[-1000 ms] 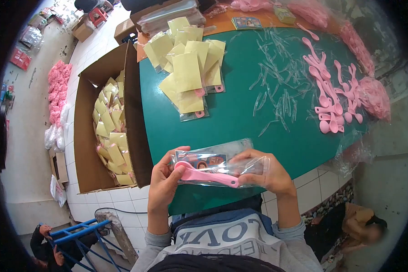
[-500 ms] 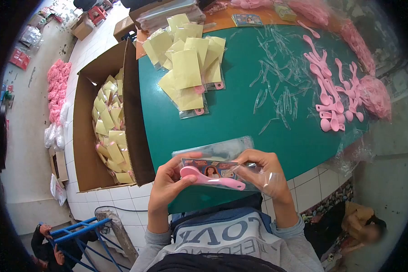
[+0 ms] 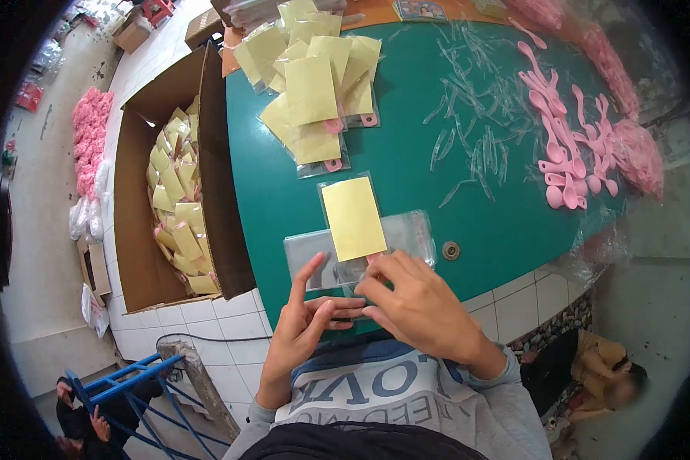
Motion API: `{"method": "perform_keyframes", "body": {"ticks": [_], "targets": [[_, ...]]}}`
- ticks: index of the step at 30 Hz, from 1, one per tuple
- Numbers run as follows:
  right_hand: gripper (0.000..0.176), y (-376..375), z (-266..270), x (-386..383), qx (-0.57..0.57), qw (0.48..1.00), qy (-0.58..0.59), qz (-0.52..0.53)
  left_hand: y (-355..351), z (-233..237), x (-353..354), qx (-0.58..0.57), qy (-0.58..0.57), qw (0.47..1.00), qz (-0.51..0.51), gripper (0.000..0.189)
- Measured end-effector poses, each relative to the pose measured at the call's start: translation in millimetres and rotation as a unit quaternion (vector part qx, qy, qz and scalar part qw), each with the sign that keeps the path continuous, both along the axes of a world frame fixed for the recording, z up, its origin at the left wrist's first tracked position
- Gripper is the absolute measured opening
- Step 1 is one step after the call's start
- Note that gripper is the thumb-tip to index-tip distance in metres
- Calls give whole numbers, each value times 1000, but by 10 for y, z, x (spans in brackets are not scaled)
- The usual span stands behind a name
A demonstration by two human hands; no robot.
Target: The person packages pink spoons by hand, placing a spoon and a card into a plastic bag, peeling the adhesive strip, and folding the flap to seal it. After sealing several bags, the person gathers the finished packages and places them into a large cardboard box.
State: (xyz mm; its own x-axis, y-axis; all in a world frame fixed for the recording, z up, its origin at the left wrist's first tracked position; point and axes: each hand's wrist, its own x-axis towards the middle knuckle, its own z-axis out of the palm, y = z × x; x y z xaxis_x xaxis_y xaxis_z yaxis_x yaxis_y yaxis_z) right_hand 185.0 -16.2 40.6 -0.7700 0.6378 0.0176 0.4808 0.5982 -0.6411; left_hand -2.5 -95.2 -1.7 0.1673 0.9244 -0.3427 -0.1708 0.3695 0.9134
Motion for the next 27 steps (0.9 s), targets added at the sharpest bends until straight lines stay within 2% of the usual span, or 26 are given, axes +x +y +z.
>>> {"method": "perform_keyframes", "body": {"ticks": [4, 10, 16, 19, 22, 25, 27], "targets": [[19, -86, -102, -60, 5, 999, -27, 27, -39, 36, 7, -20, -7, 1000, 6, 53], [16, -124, -168, -105, 31, 998, -30, 51, -107, -22, -20, 2, -8, 1000, 8, 54], [14, -140, -173, -144, 101, 993, -10, 64, -89, 17, -78, -60, -168, 983, 46, 57], [20, -171, -181, -180, 177, 981, -2, 72, -85, 36, -122, -60, -200, 977, 52, 57], [19, -180, -206, -206, 217, 973, -1, 78, -35, 78, -113, -35, -131, 990, 36, 57], [18, -191, -231, -202, 195, 976, 42, 85, 38, 107, -41, -1, 48, 999, 19, 56], [18, -178, -220, -186, 174, 980, 42, 89, 81, 94, -8, 12, 102, 995, 2, 55]]}}
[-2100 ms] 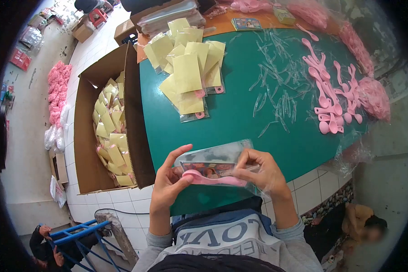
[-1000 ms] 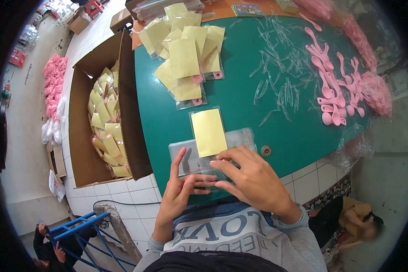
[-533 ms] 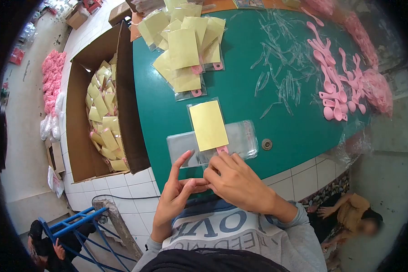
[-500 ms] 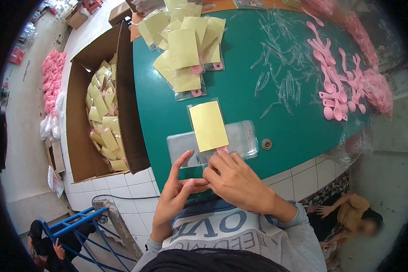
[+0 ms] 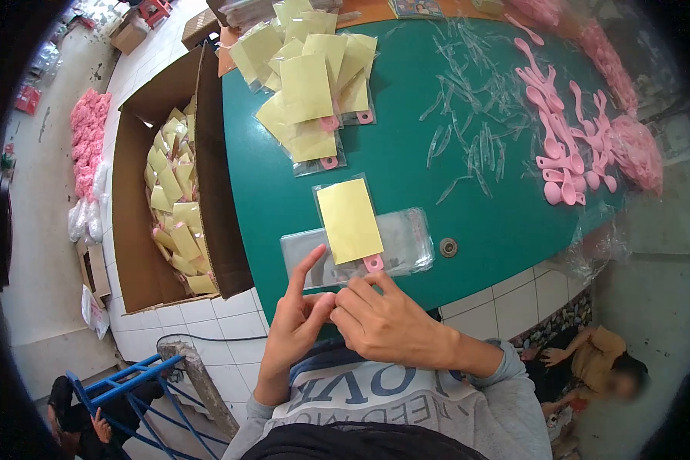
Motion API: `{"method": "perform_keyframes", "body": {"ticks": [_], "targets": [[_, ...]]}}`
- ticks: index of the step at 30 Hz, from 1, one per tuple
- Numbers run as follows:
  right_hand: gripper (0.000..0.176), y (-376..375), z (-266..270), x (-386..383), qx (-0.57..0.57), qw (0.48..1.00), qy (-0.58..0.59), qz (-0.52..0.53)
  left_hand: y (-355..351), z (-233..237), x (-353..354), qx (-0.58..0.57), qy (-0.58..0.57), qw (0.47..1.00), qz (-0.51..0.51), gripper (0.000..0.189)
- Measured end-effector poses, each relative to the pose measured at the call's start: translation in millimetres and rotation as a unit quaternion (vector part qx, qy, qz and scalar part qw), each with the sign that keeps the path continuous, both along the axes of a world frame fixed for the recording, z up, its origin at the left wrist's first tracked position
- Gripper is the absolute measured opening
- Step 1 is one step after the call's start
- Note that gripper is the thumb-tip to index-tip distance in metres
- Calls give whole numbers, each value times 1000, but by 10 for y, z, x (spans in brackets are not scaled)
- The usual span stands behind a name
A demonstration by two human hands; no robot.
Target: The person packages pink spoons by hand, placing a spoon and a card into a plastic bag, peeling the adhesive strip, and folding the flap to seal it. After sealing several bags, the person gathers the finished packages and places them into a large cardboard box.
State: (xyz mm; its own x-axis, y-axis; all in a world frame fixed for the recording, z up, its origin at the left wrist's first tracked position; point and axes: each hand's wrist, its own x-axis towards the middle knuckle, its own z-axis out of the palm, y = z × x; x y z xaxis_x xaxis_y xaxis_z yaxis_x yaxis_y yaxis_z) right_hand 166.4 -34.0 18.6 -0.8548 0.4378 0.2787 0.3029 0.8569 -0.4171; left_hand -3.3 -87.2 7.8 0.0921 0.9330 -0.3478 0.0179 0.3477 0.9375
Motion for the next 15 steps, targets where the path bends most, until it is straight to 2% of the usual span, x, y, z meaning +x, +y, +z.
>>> {"method": "perform_keyframes", "body": {"ticks": [1, 4, 7, 10, 13, 15], "targets": [[18, -5, 7, 18, -13, 1000, -2, 1, 3, -9, 19, 3, 26, 1000, -10, 55], [21, 83, 38, 124, -25, 999, -15, -30, -23, -6, 70, 19, 4, 1000, 23, 53], [22, 104, 69, 174, -46, 997, -33, -49, -105, -55, 78, -11, -67, 997, 47, 52], [23, 55, 36, 143, -55, 997, -41, -36, -153, -71, 77, -15, -63, 997, 46, 50], [18, 21, 11, 102, -40, 998, -37, -39, -180, -109, 25, -17, -41, 999, 27, 51], [14, 5, -5, 87, -6, 998, -34, -47, -174, -101, 15, -25, -91, 995, 41, 49]]}}
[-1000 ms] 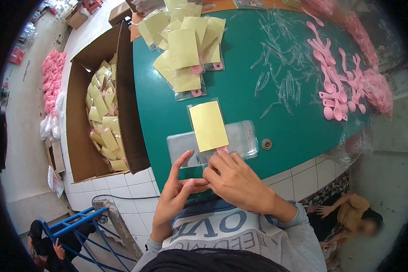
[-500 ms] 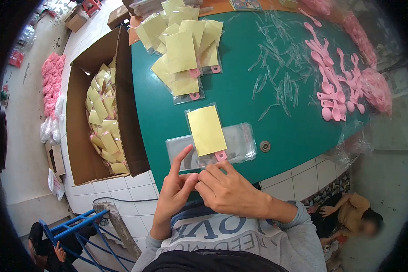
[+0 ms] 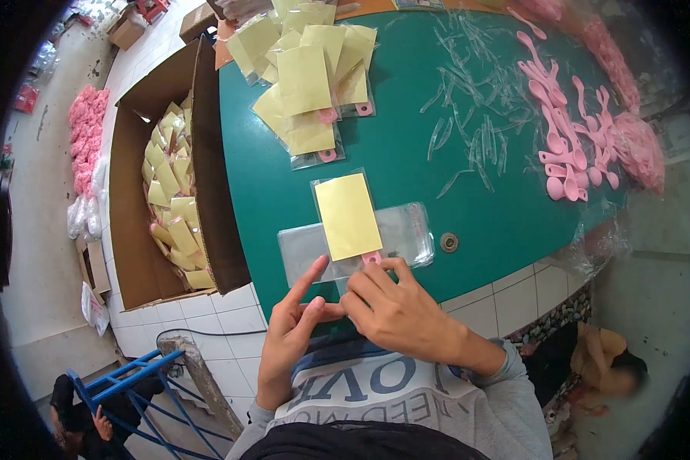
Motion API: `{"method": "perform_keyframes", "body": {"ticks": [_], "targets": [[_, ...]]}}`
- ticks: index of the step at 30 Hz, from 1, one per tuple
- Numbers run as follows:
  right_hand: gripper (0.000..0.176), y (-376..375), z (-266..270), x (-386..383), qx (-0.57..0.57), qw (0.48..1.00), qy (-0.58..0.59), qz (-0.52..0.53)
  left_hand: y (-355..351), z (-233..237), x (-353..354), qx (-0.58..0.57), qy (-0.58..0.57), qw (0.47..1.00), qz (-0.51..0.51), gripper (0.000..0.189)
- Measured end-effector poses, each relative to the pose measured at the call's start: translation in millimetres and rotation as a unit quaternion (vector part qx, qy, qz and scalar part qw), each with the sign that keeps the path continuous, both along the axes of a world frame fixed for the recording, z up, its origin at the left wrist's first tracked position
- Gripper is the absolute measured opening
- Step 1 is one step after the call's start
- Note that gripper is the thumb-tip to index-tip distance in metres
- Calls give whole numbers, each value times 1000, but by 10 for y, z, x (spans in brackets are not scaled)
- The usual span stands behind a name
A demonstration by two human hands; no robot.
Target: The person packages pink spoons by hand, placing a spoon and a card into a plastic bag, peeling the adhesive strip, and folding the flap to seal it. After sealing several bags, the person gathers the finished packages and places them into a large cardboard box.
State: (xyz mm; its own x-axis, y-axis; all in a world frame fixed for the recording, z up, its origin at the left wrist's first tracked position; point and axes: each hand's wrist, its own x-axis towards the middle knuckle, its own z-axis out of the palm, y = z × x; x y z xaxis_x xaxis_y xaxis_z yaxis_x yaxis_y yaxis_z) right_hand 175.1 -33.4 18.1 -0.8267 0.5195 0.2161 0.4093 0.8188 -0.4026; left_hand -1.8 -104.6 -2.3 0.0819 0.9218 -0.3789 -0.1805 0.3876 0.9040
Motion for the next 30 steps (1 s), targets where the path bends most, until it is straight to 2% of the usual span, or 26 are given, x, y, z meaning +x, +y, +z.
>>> {"method": "perform_keyframes", "body": {"ticks": [7, 10, 13, 16, 19, 21, 24, 25, 26, 27, 28, 29, 30], "targets": [[12, -3, 45, -52, 89, 996, -10, 17, 64, 24, -62, -36, -122, 992, 23, 53], [13, 6, 13, -61, 86, 995, 4, 39, 50, -1, -12, 5, 10, 1000, 23, 55], [13, 4, 10, -56, 53, 996, 29, 64, 104, 96, 120, 82, 229, 970, 32, 57], [12, 19, -2, -46, 30, 996, 33, 79, 154, 43, 183, 143, 237, 961, 22, 57], [15, 139, 6, 40, -125, 976, 91, 156, 176, 2, 183, 127, 268, 954, 38, 51], [16, 349, 149, 184, -252, 937, 128, 204, 176, -55, 145, 113, 224, 968, 28, 46], [18, 1073, 319, 615, -388, 847, 194, 308, 173, -65, 95, 100, 151, 983, 22, 28], [21, 1351, 202, 797, -409, 798, 305, 320, 179, -95, 84, 101, 133, 986, 23, 25], [20, 1587, 157, 1082, -470, 764, 376, 231, 192, -106, 66, 104, 116, 988, 25, 23], [16, 1892, 321, 1314, -399, 856, 325, 56, 205, -64, 50, 80, 109, 991, 14, 21], [12, 2203, 368, 1483, -250, 929, 247, -115, 218, 5, 38, 57, 102, 993, 2, 20], [10, 2515, 415, 1651, -132, 941, 128, -285, 227, 49, 29, 33, 94, 995, -10, 19], [18, 2625, 330, 1906, -9, 857, -223, -464, 243, 49, 15, 36, 95, 995, -17, 19]]}}
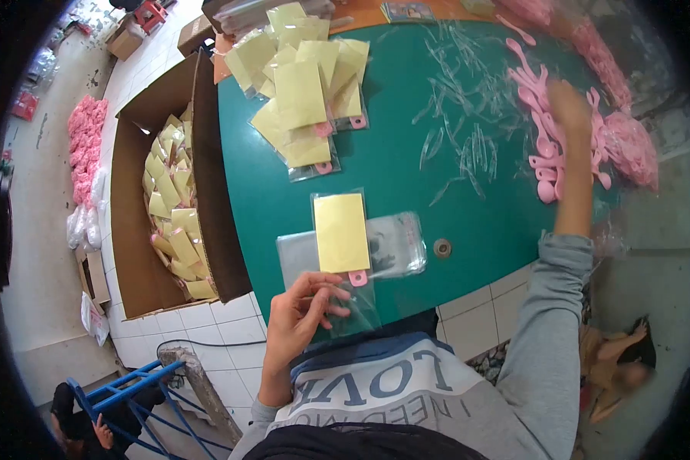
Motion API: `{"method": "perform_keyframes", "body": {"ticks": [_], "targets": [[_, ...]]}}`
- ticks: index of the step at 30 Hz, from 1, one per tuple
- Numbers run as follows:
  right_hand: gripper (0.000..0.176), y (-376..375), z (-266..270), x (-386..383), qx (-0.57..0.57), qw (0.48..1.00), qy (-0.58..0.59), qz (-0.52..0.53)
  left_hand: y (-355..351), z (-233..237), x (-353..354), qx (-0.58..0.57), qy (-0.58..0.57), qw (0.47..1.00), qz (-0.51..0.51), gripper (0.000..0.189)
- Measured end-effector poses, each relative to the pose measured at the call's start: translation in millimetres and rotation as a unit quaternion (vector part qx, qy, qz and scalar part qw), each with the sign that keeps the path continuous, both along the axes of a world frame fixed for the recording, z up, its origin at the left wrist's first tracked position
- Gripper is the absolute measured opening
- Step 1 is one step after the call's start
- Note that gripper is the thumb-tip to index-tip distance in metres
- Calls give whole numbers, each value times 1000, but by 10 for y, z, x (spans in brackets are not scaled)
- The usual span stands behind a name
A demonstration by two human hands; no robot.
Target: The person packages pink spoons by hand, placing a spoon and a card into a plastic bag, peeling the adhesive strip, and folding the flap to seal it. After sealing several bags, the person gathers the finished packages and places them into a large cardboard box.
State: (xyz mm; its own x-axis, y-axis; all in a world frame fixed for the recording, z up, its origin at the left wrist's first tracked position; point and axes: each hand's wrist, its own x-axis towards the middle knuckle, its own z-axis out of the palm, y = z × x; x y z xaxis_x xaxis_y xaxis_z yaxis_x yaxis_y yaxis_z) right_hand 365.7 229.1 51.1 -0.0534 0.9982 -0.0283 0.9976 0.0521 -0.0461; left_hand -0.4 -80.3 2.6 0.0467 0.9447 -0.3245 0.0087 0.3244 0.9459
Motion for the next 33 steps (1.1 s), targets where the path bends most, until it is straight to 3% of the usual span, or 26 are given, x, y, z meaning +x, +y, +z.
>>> {"method": "perform_keyframes", "body": {"ticks": [2, 3, 4, 5, 6, 8, 10, 13, 18, 21, 24, 27, 33], "targets": [[35, -89, -101, 167, 5, 990, -21, -137, -29, -25, -41, -4, 3, 1000, -13, 19], [36, -401, -144, -28, 105, 988, 97, 51, -42, -53, -54, 15, -1, 1000, -11, 21], [36, -710, -187, -223, 161, 937, 179, 255, -58, -63, -56, 9, -12, 1000, -7, 21], [37, -1180, -25, -820, 67, 936, 200, 284, -57, -75, -63, 5, -22, 1000, -6, 21], [41, -1565, -53, -1154, 23, 902, 218, 371, -49, -86, -61, 1, -31, 1000, -6, 21], [38, -2188, -295, -1586, -90, 855, 323, 396, -43, -71, -53, -1, -55, 998, -5, 21], [30, -2474, -451, -1767, 11, 841, 322, 435, -97, -17, -62, -9, -77, 997, -7, 22], [22, -2514, -565, -1743, 47, 840, 366, 397, -119, 41, -98, -5, -98, 995, -15, 22], [21, -2528, -527, -1672, -11, 811, 473, 344, -199, -19, -86, 13, -56, 998, 19, 17], [21, -2539, -583, -1637, -61, 794, 522, 306, -190, -29, -64, 98, 134, 985, -55, 16], [21, -2559, -529, -1569, -81, 805, 518, 279, -186, -55, -67, 163, 180, 969, -53, 18], [15, -2654, -541, -1558, -203, 763, 594, 155, -198, -47, -7, 153, 176, 972, -30, 13], [8, -2769, -589, -1631, -249, 658, 711, -7, -216, -35, 95, 80, 111, 990, 19, 11]]}}
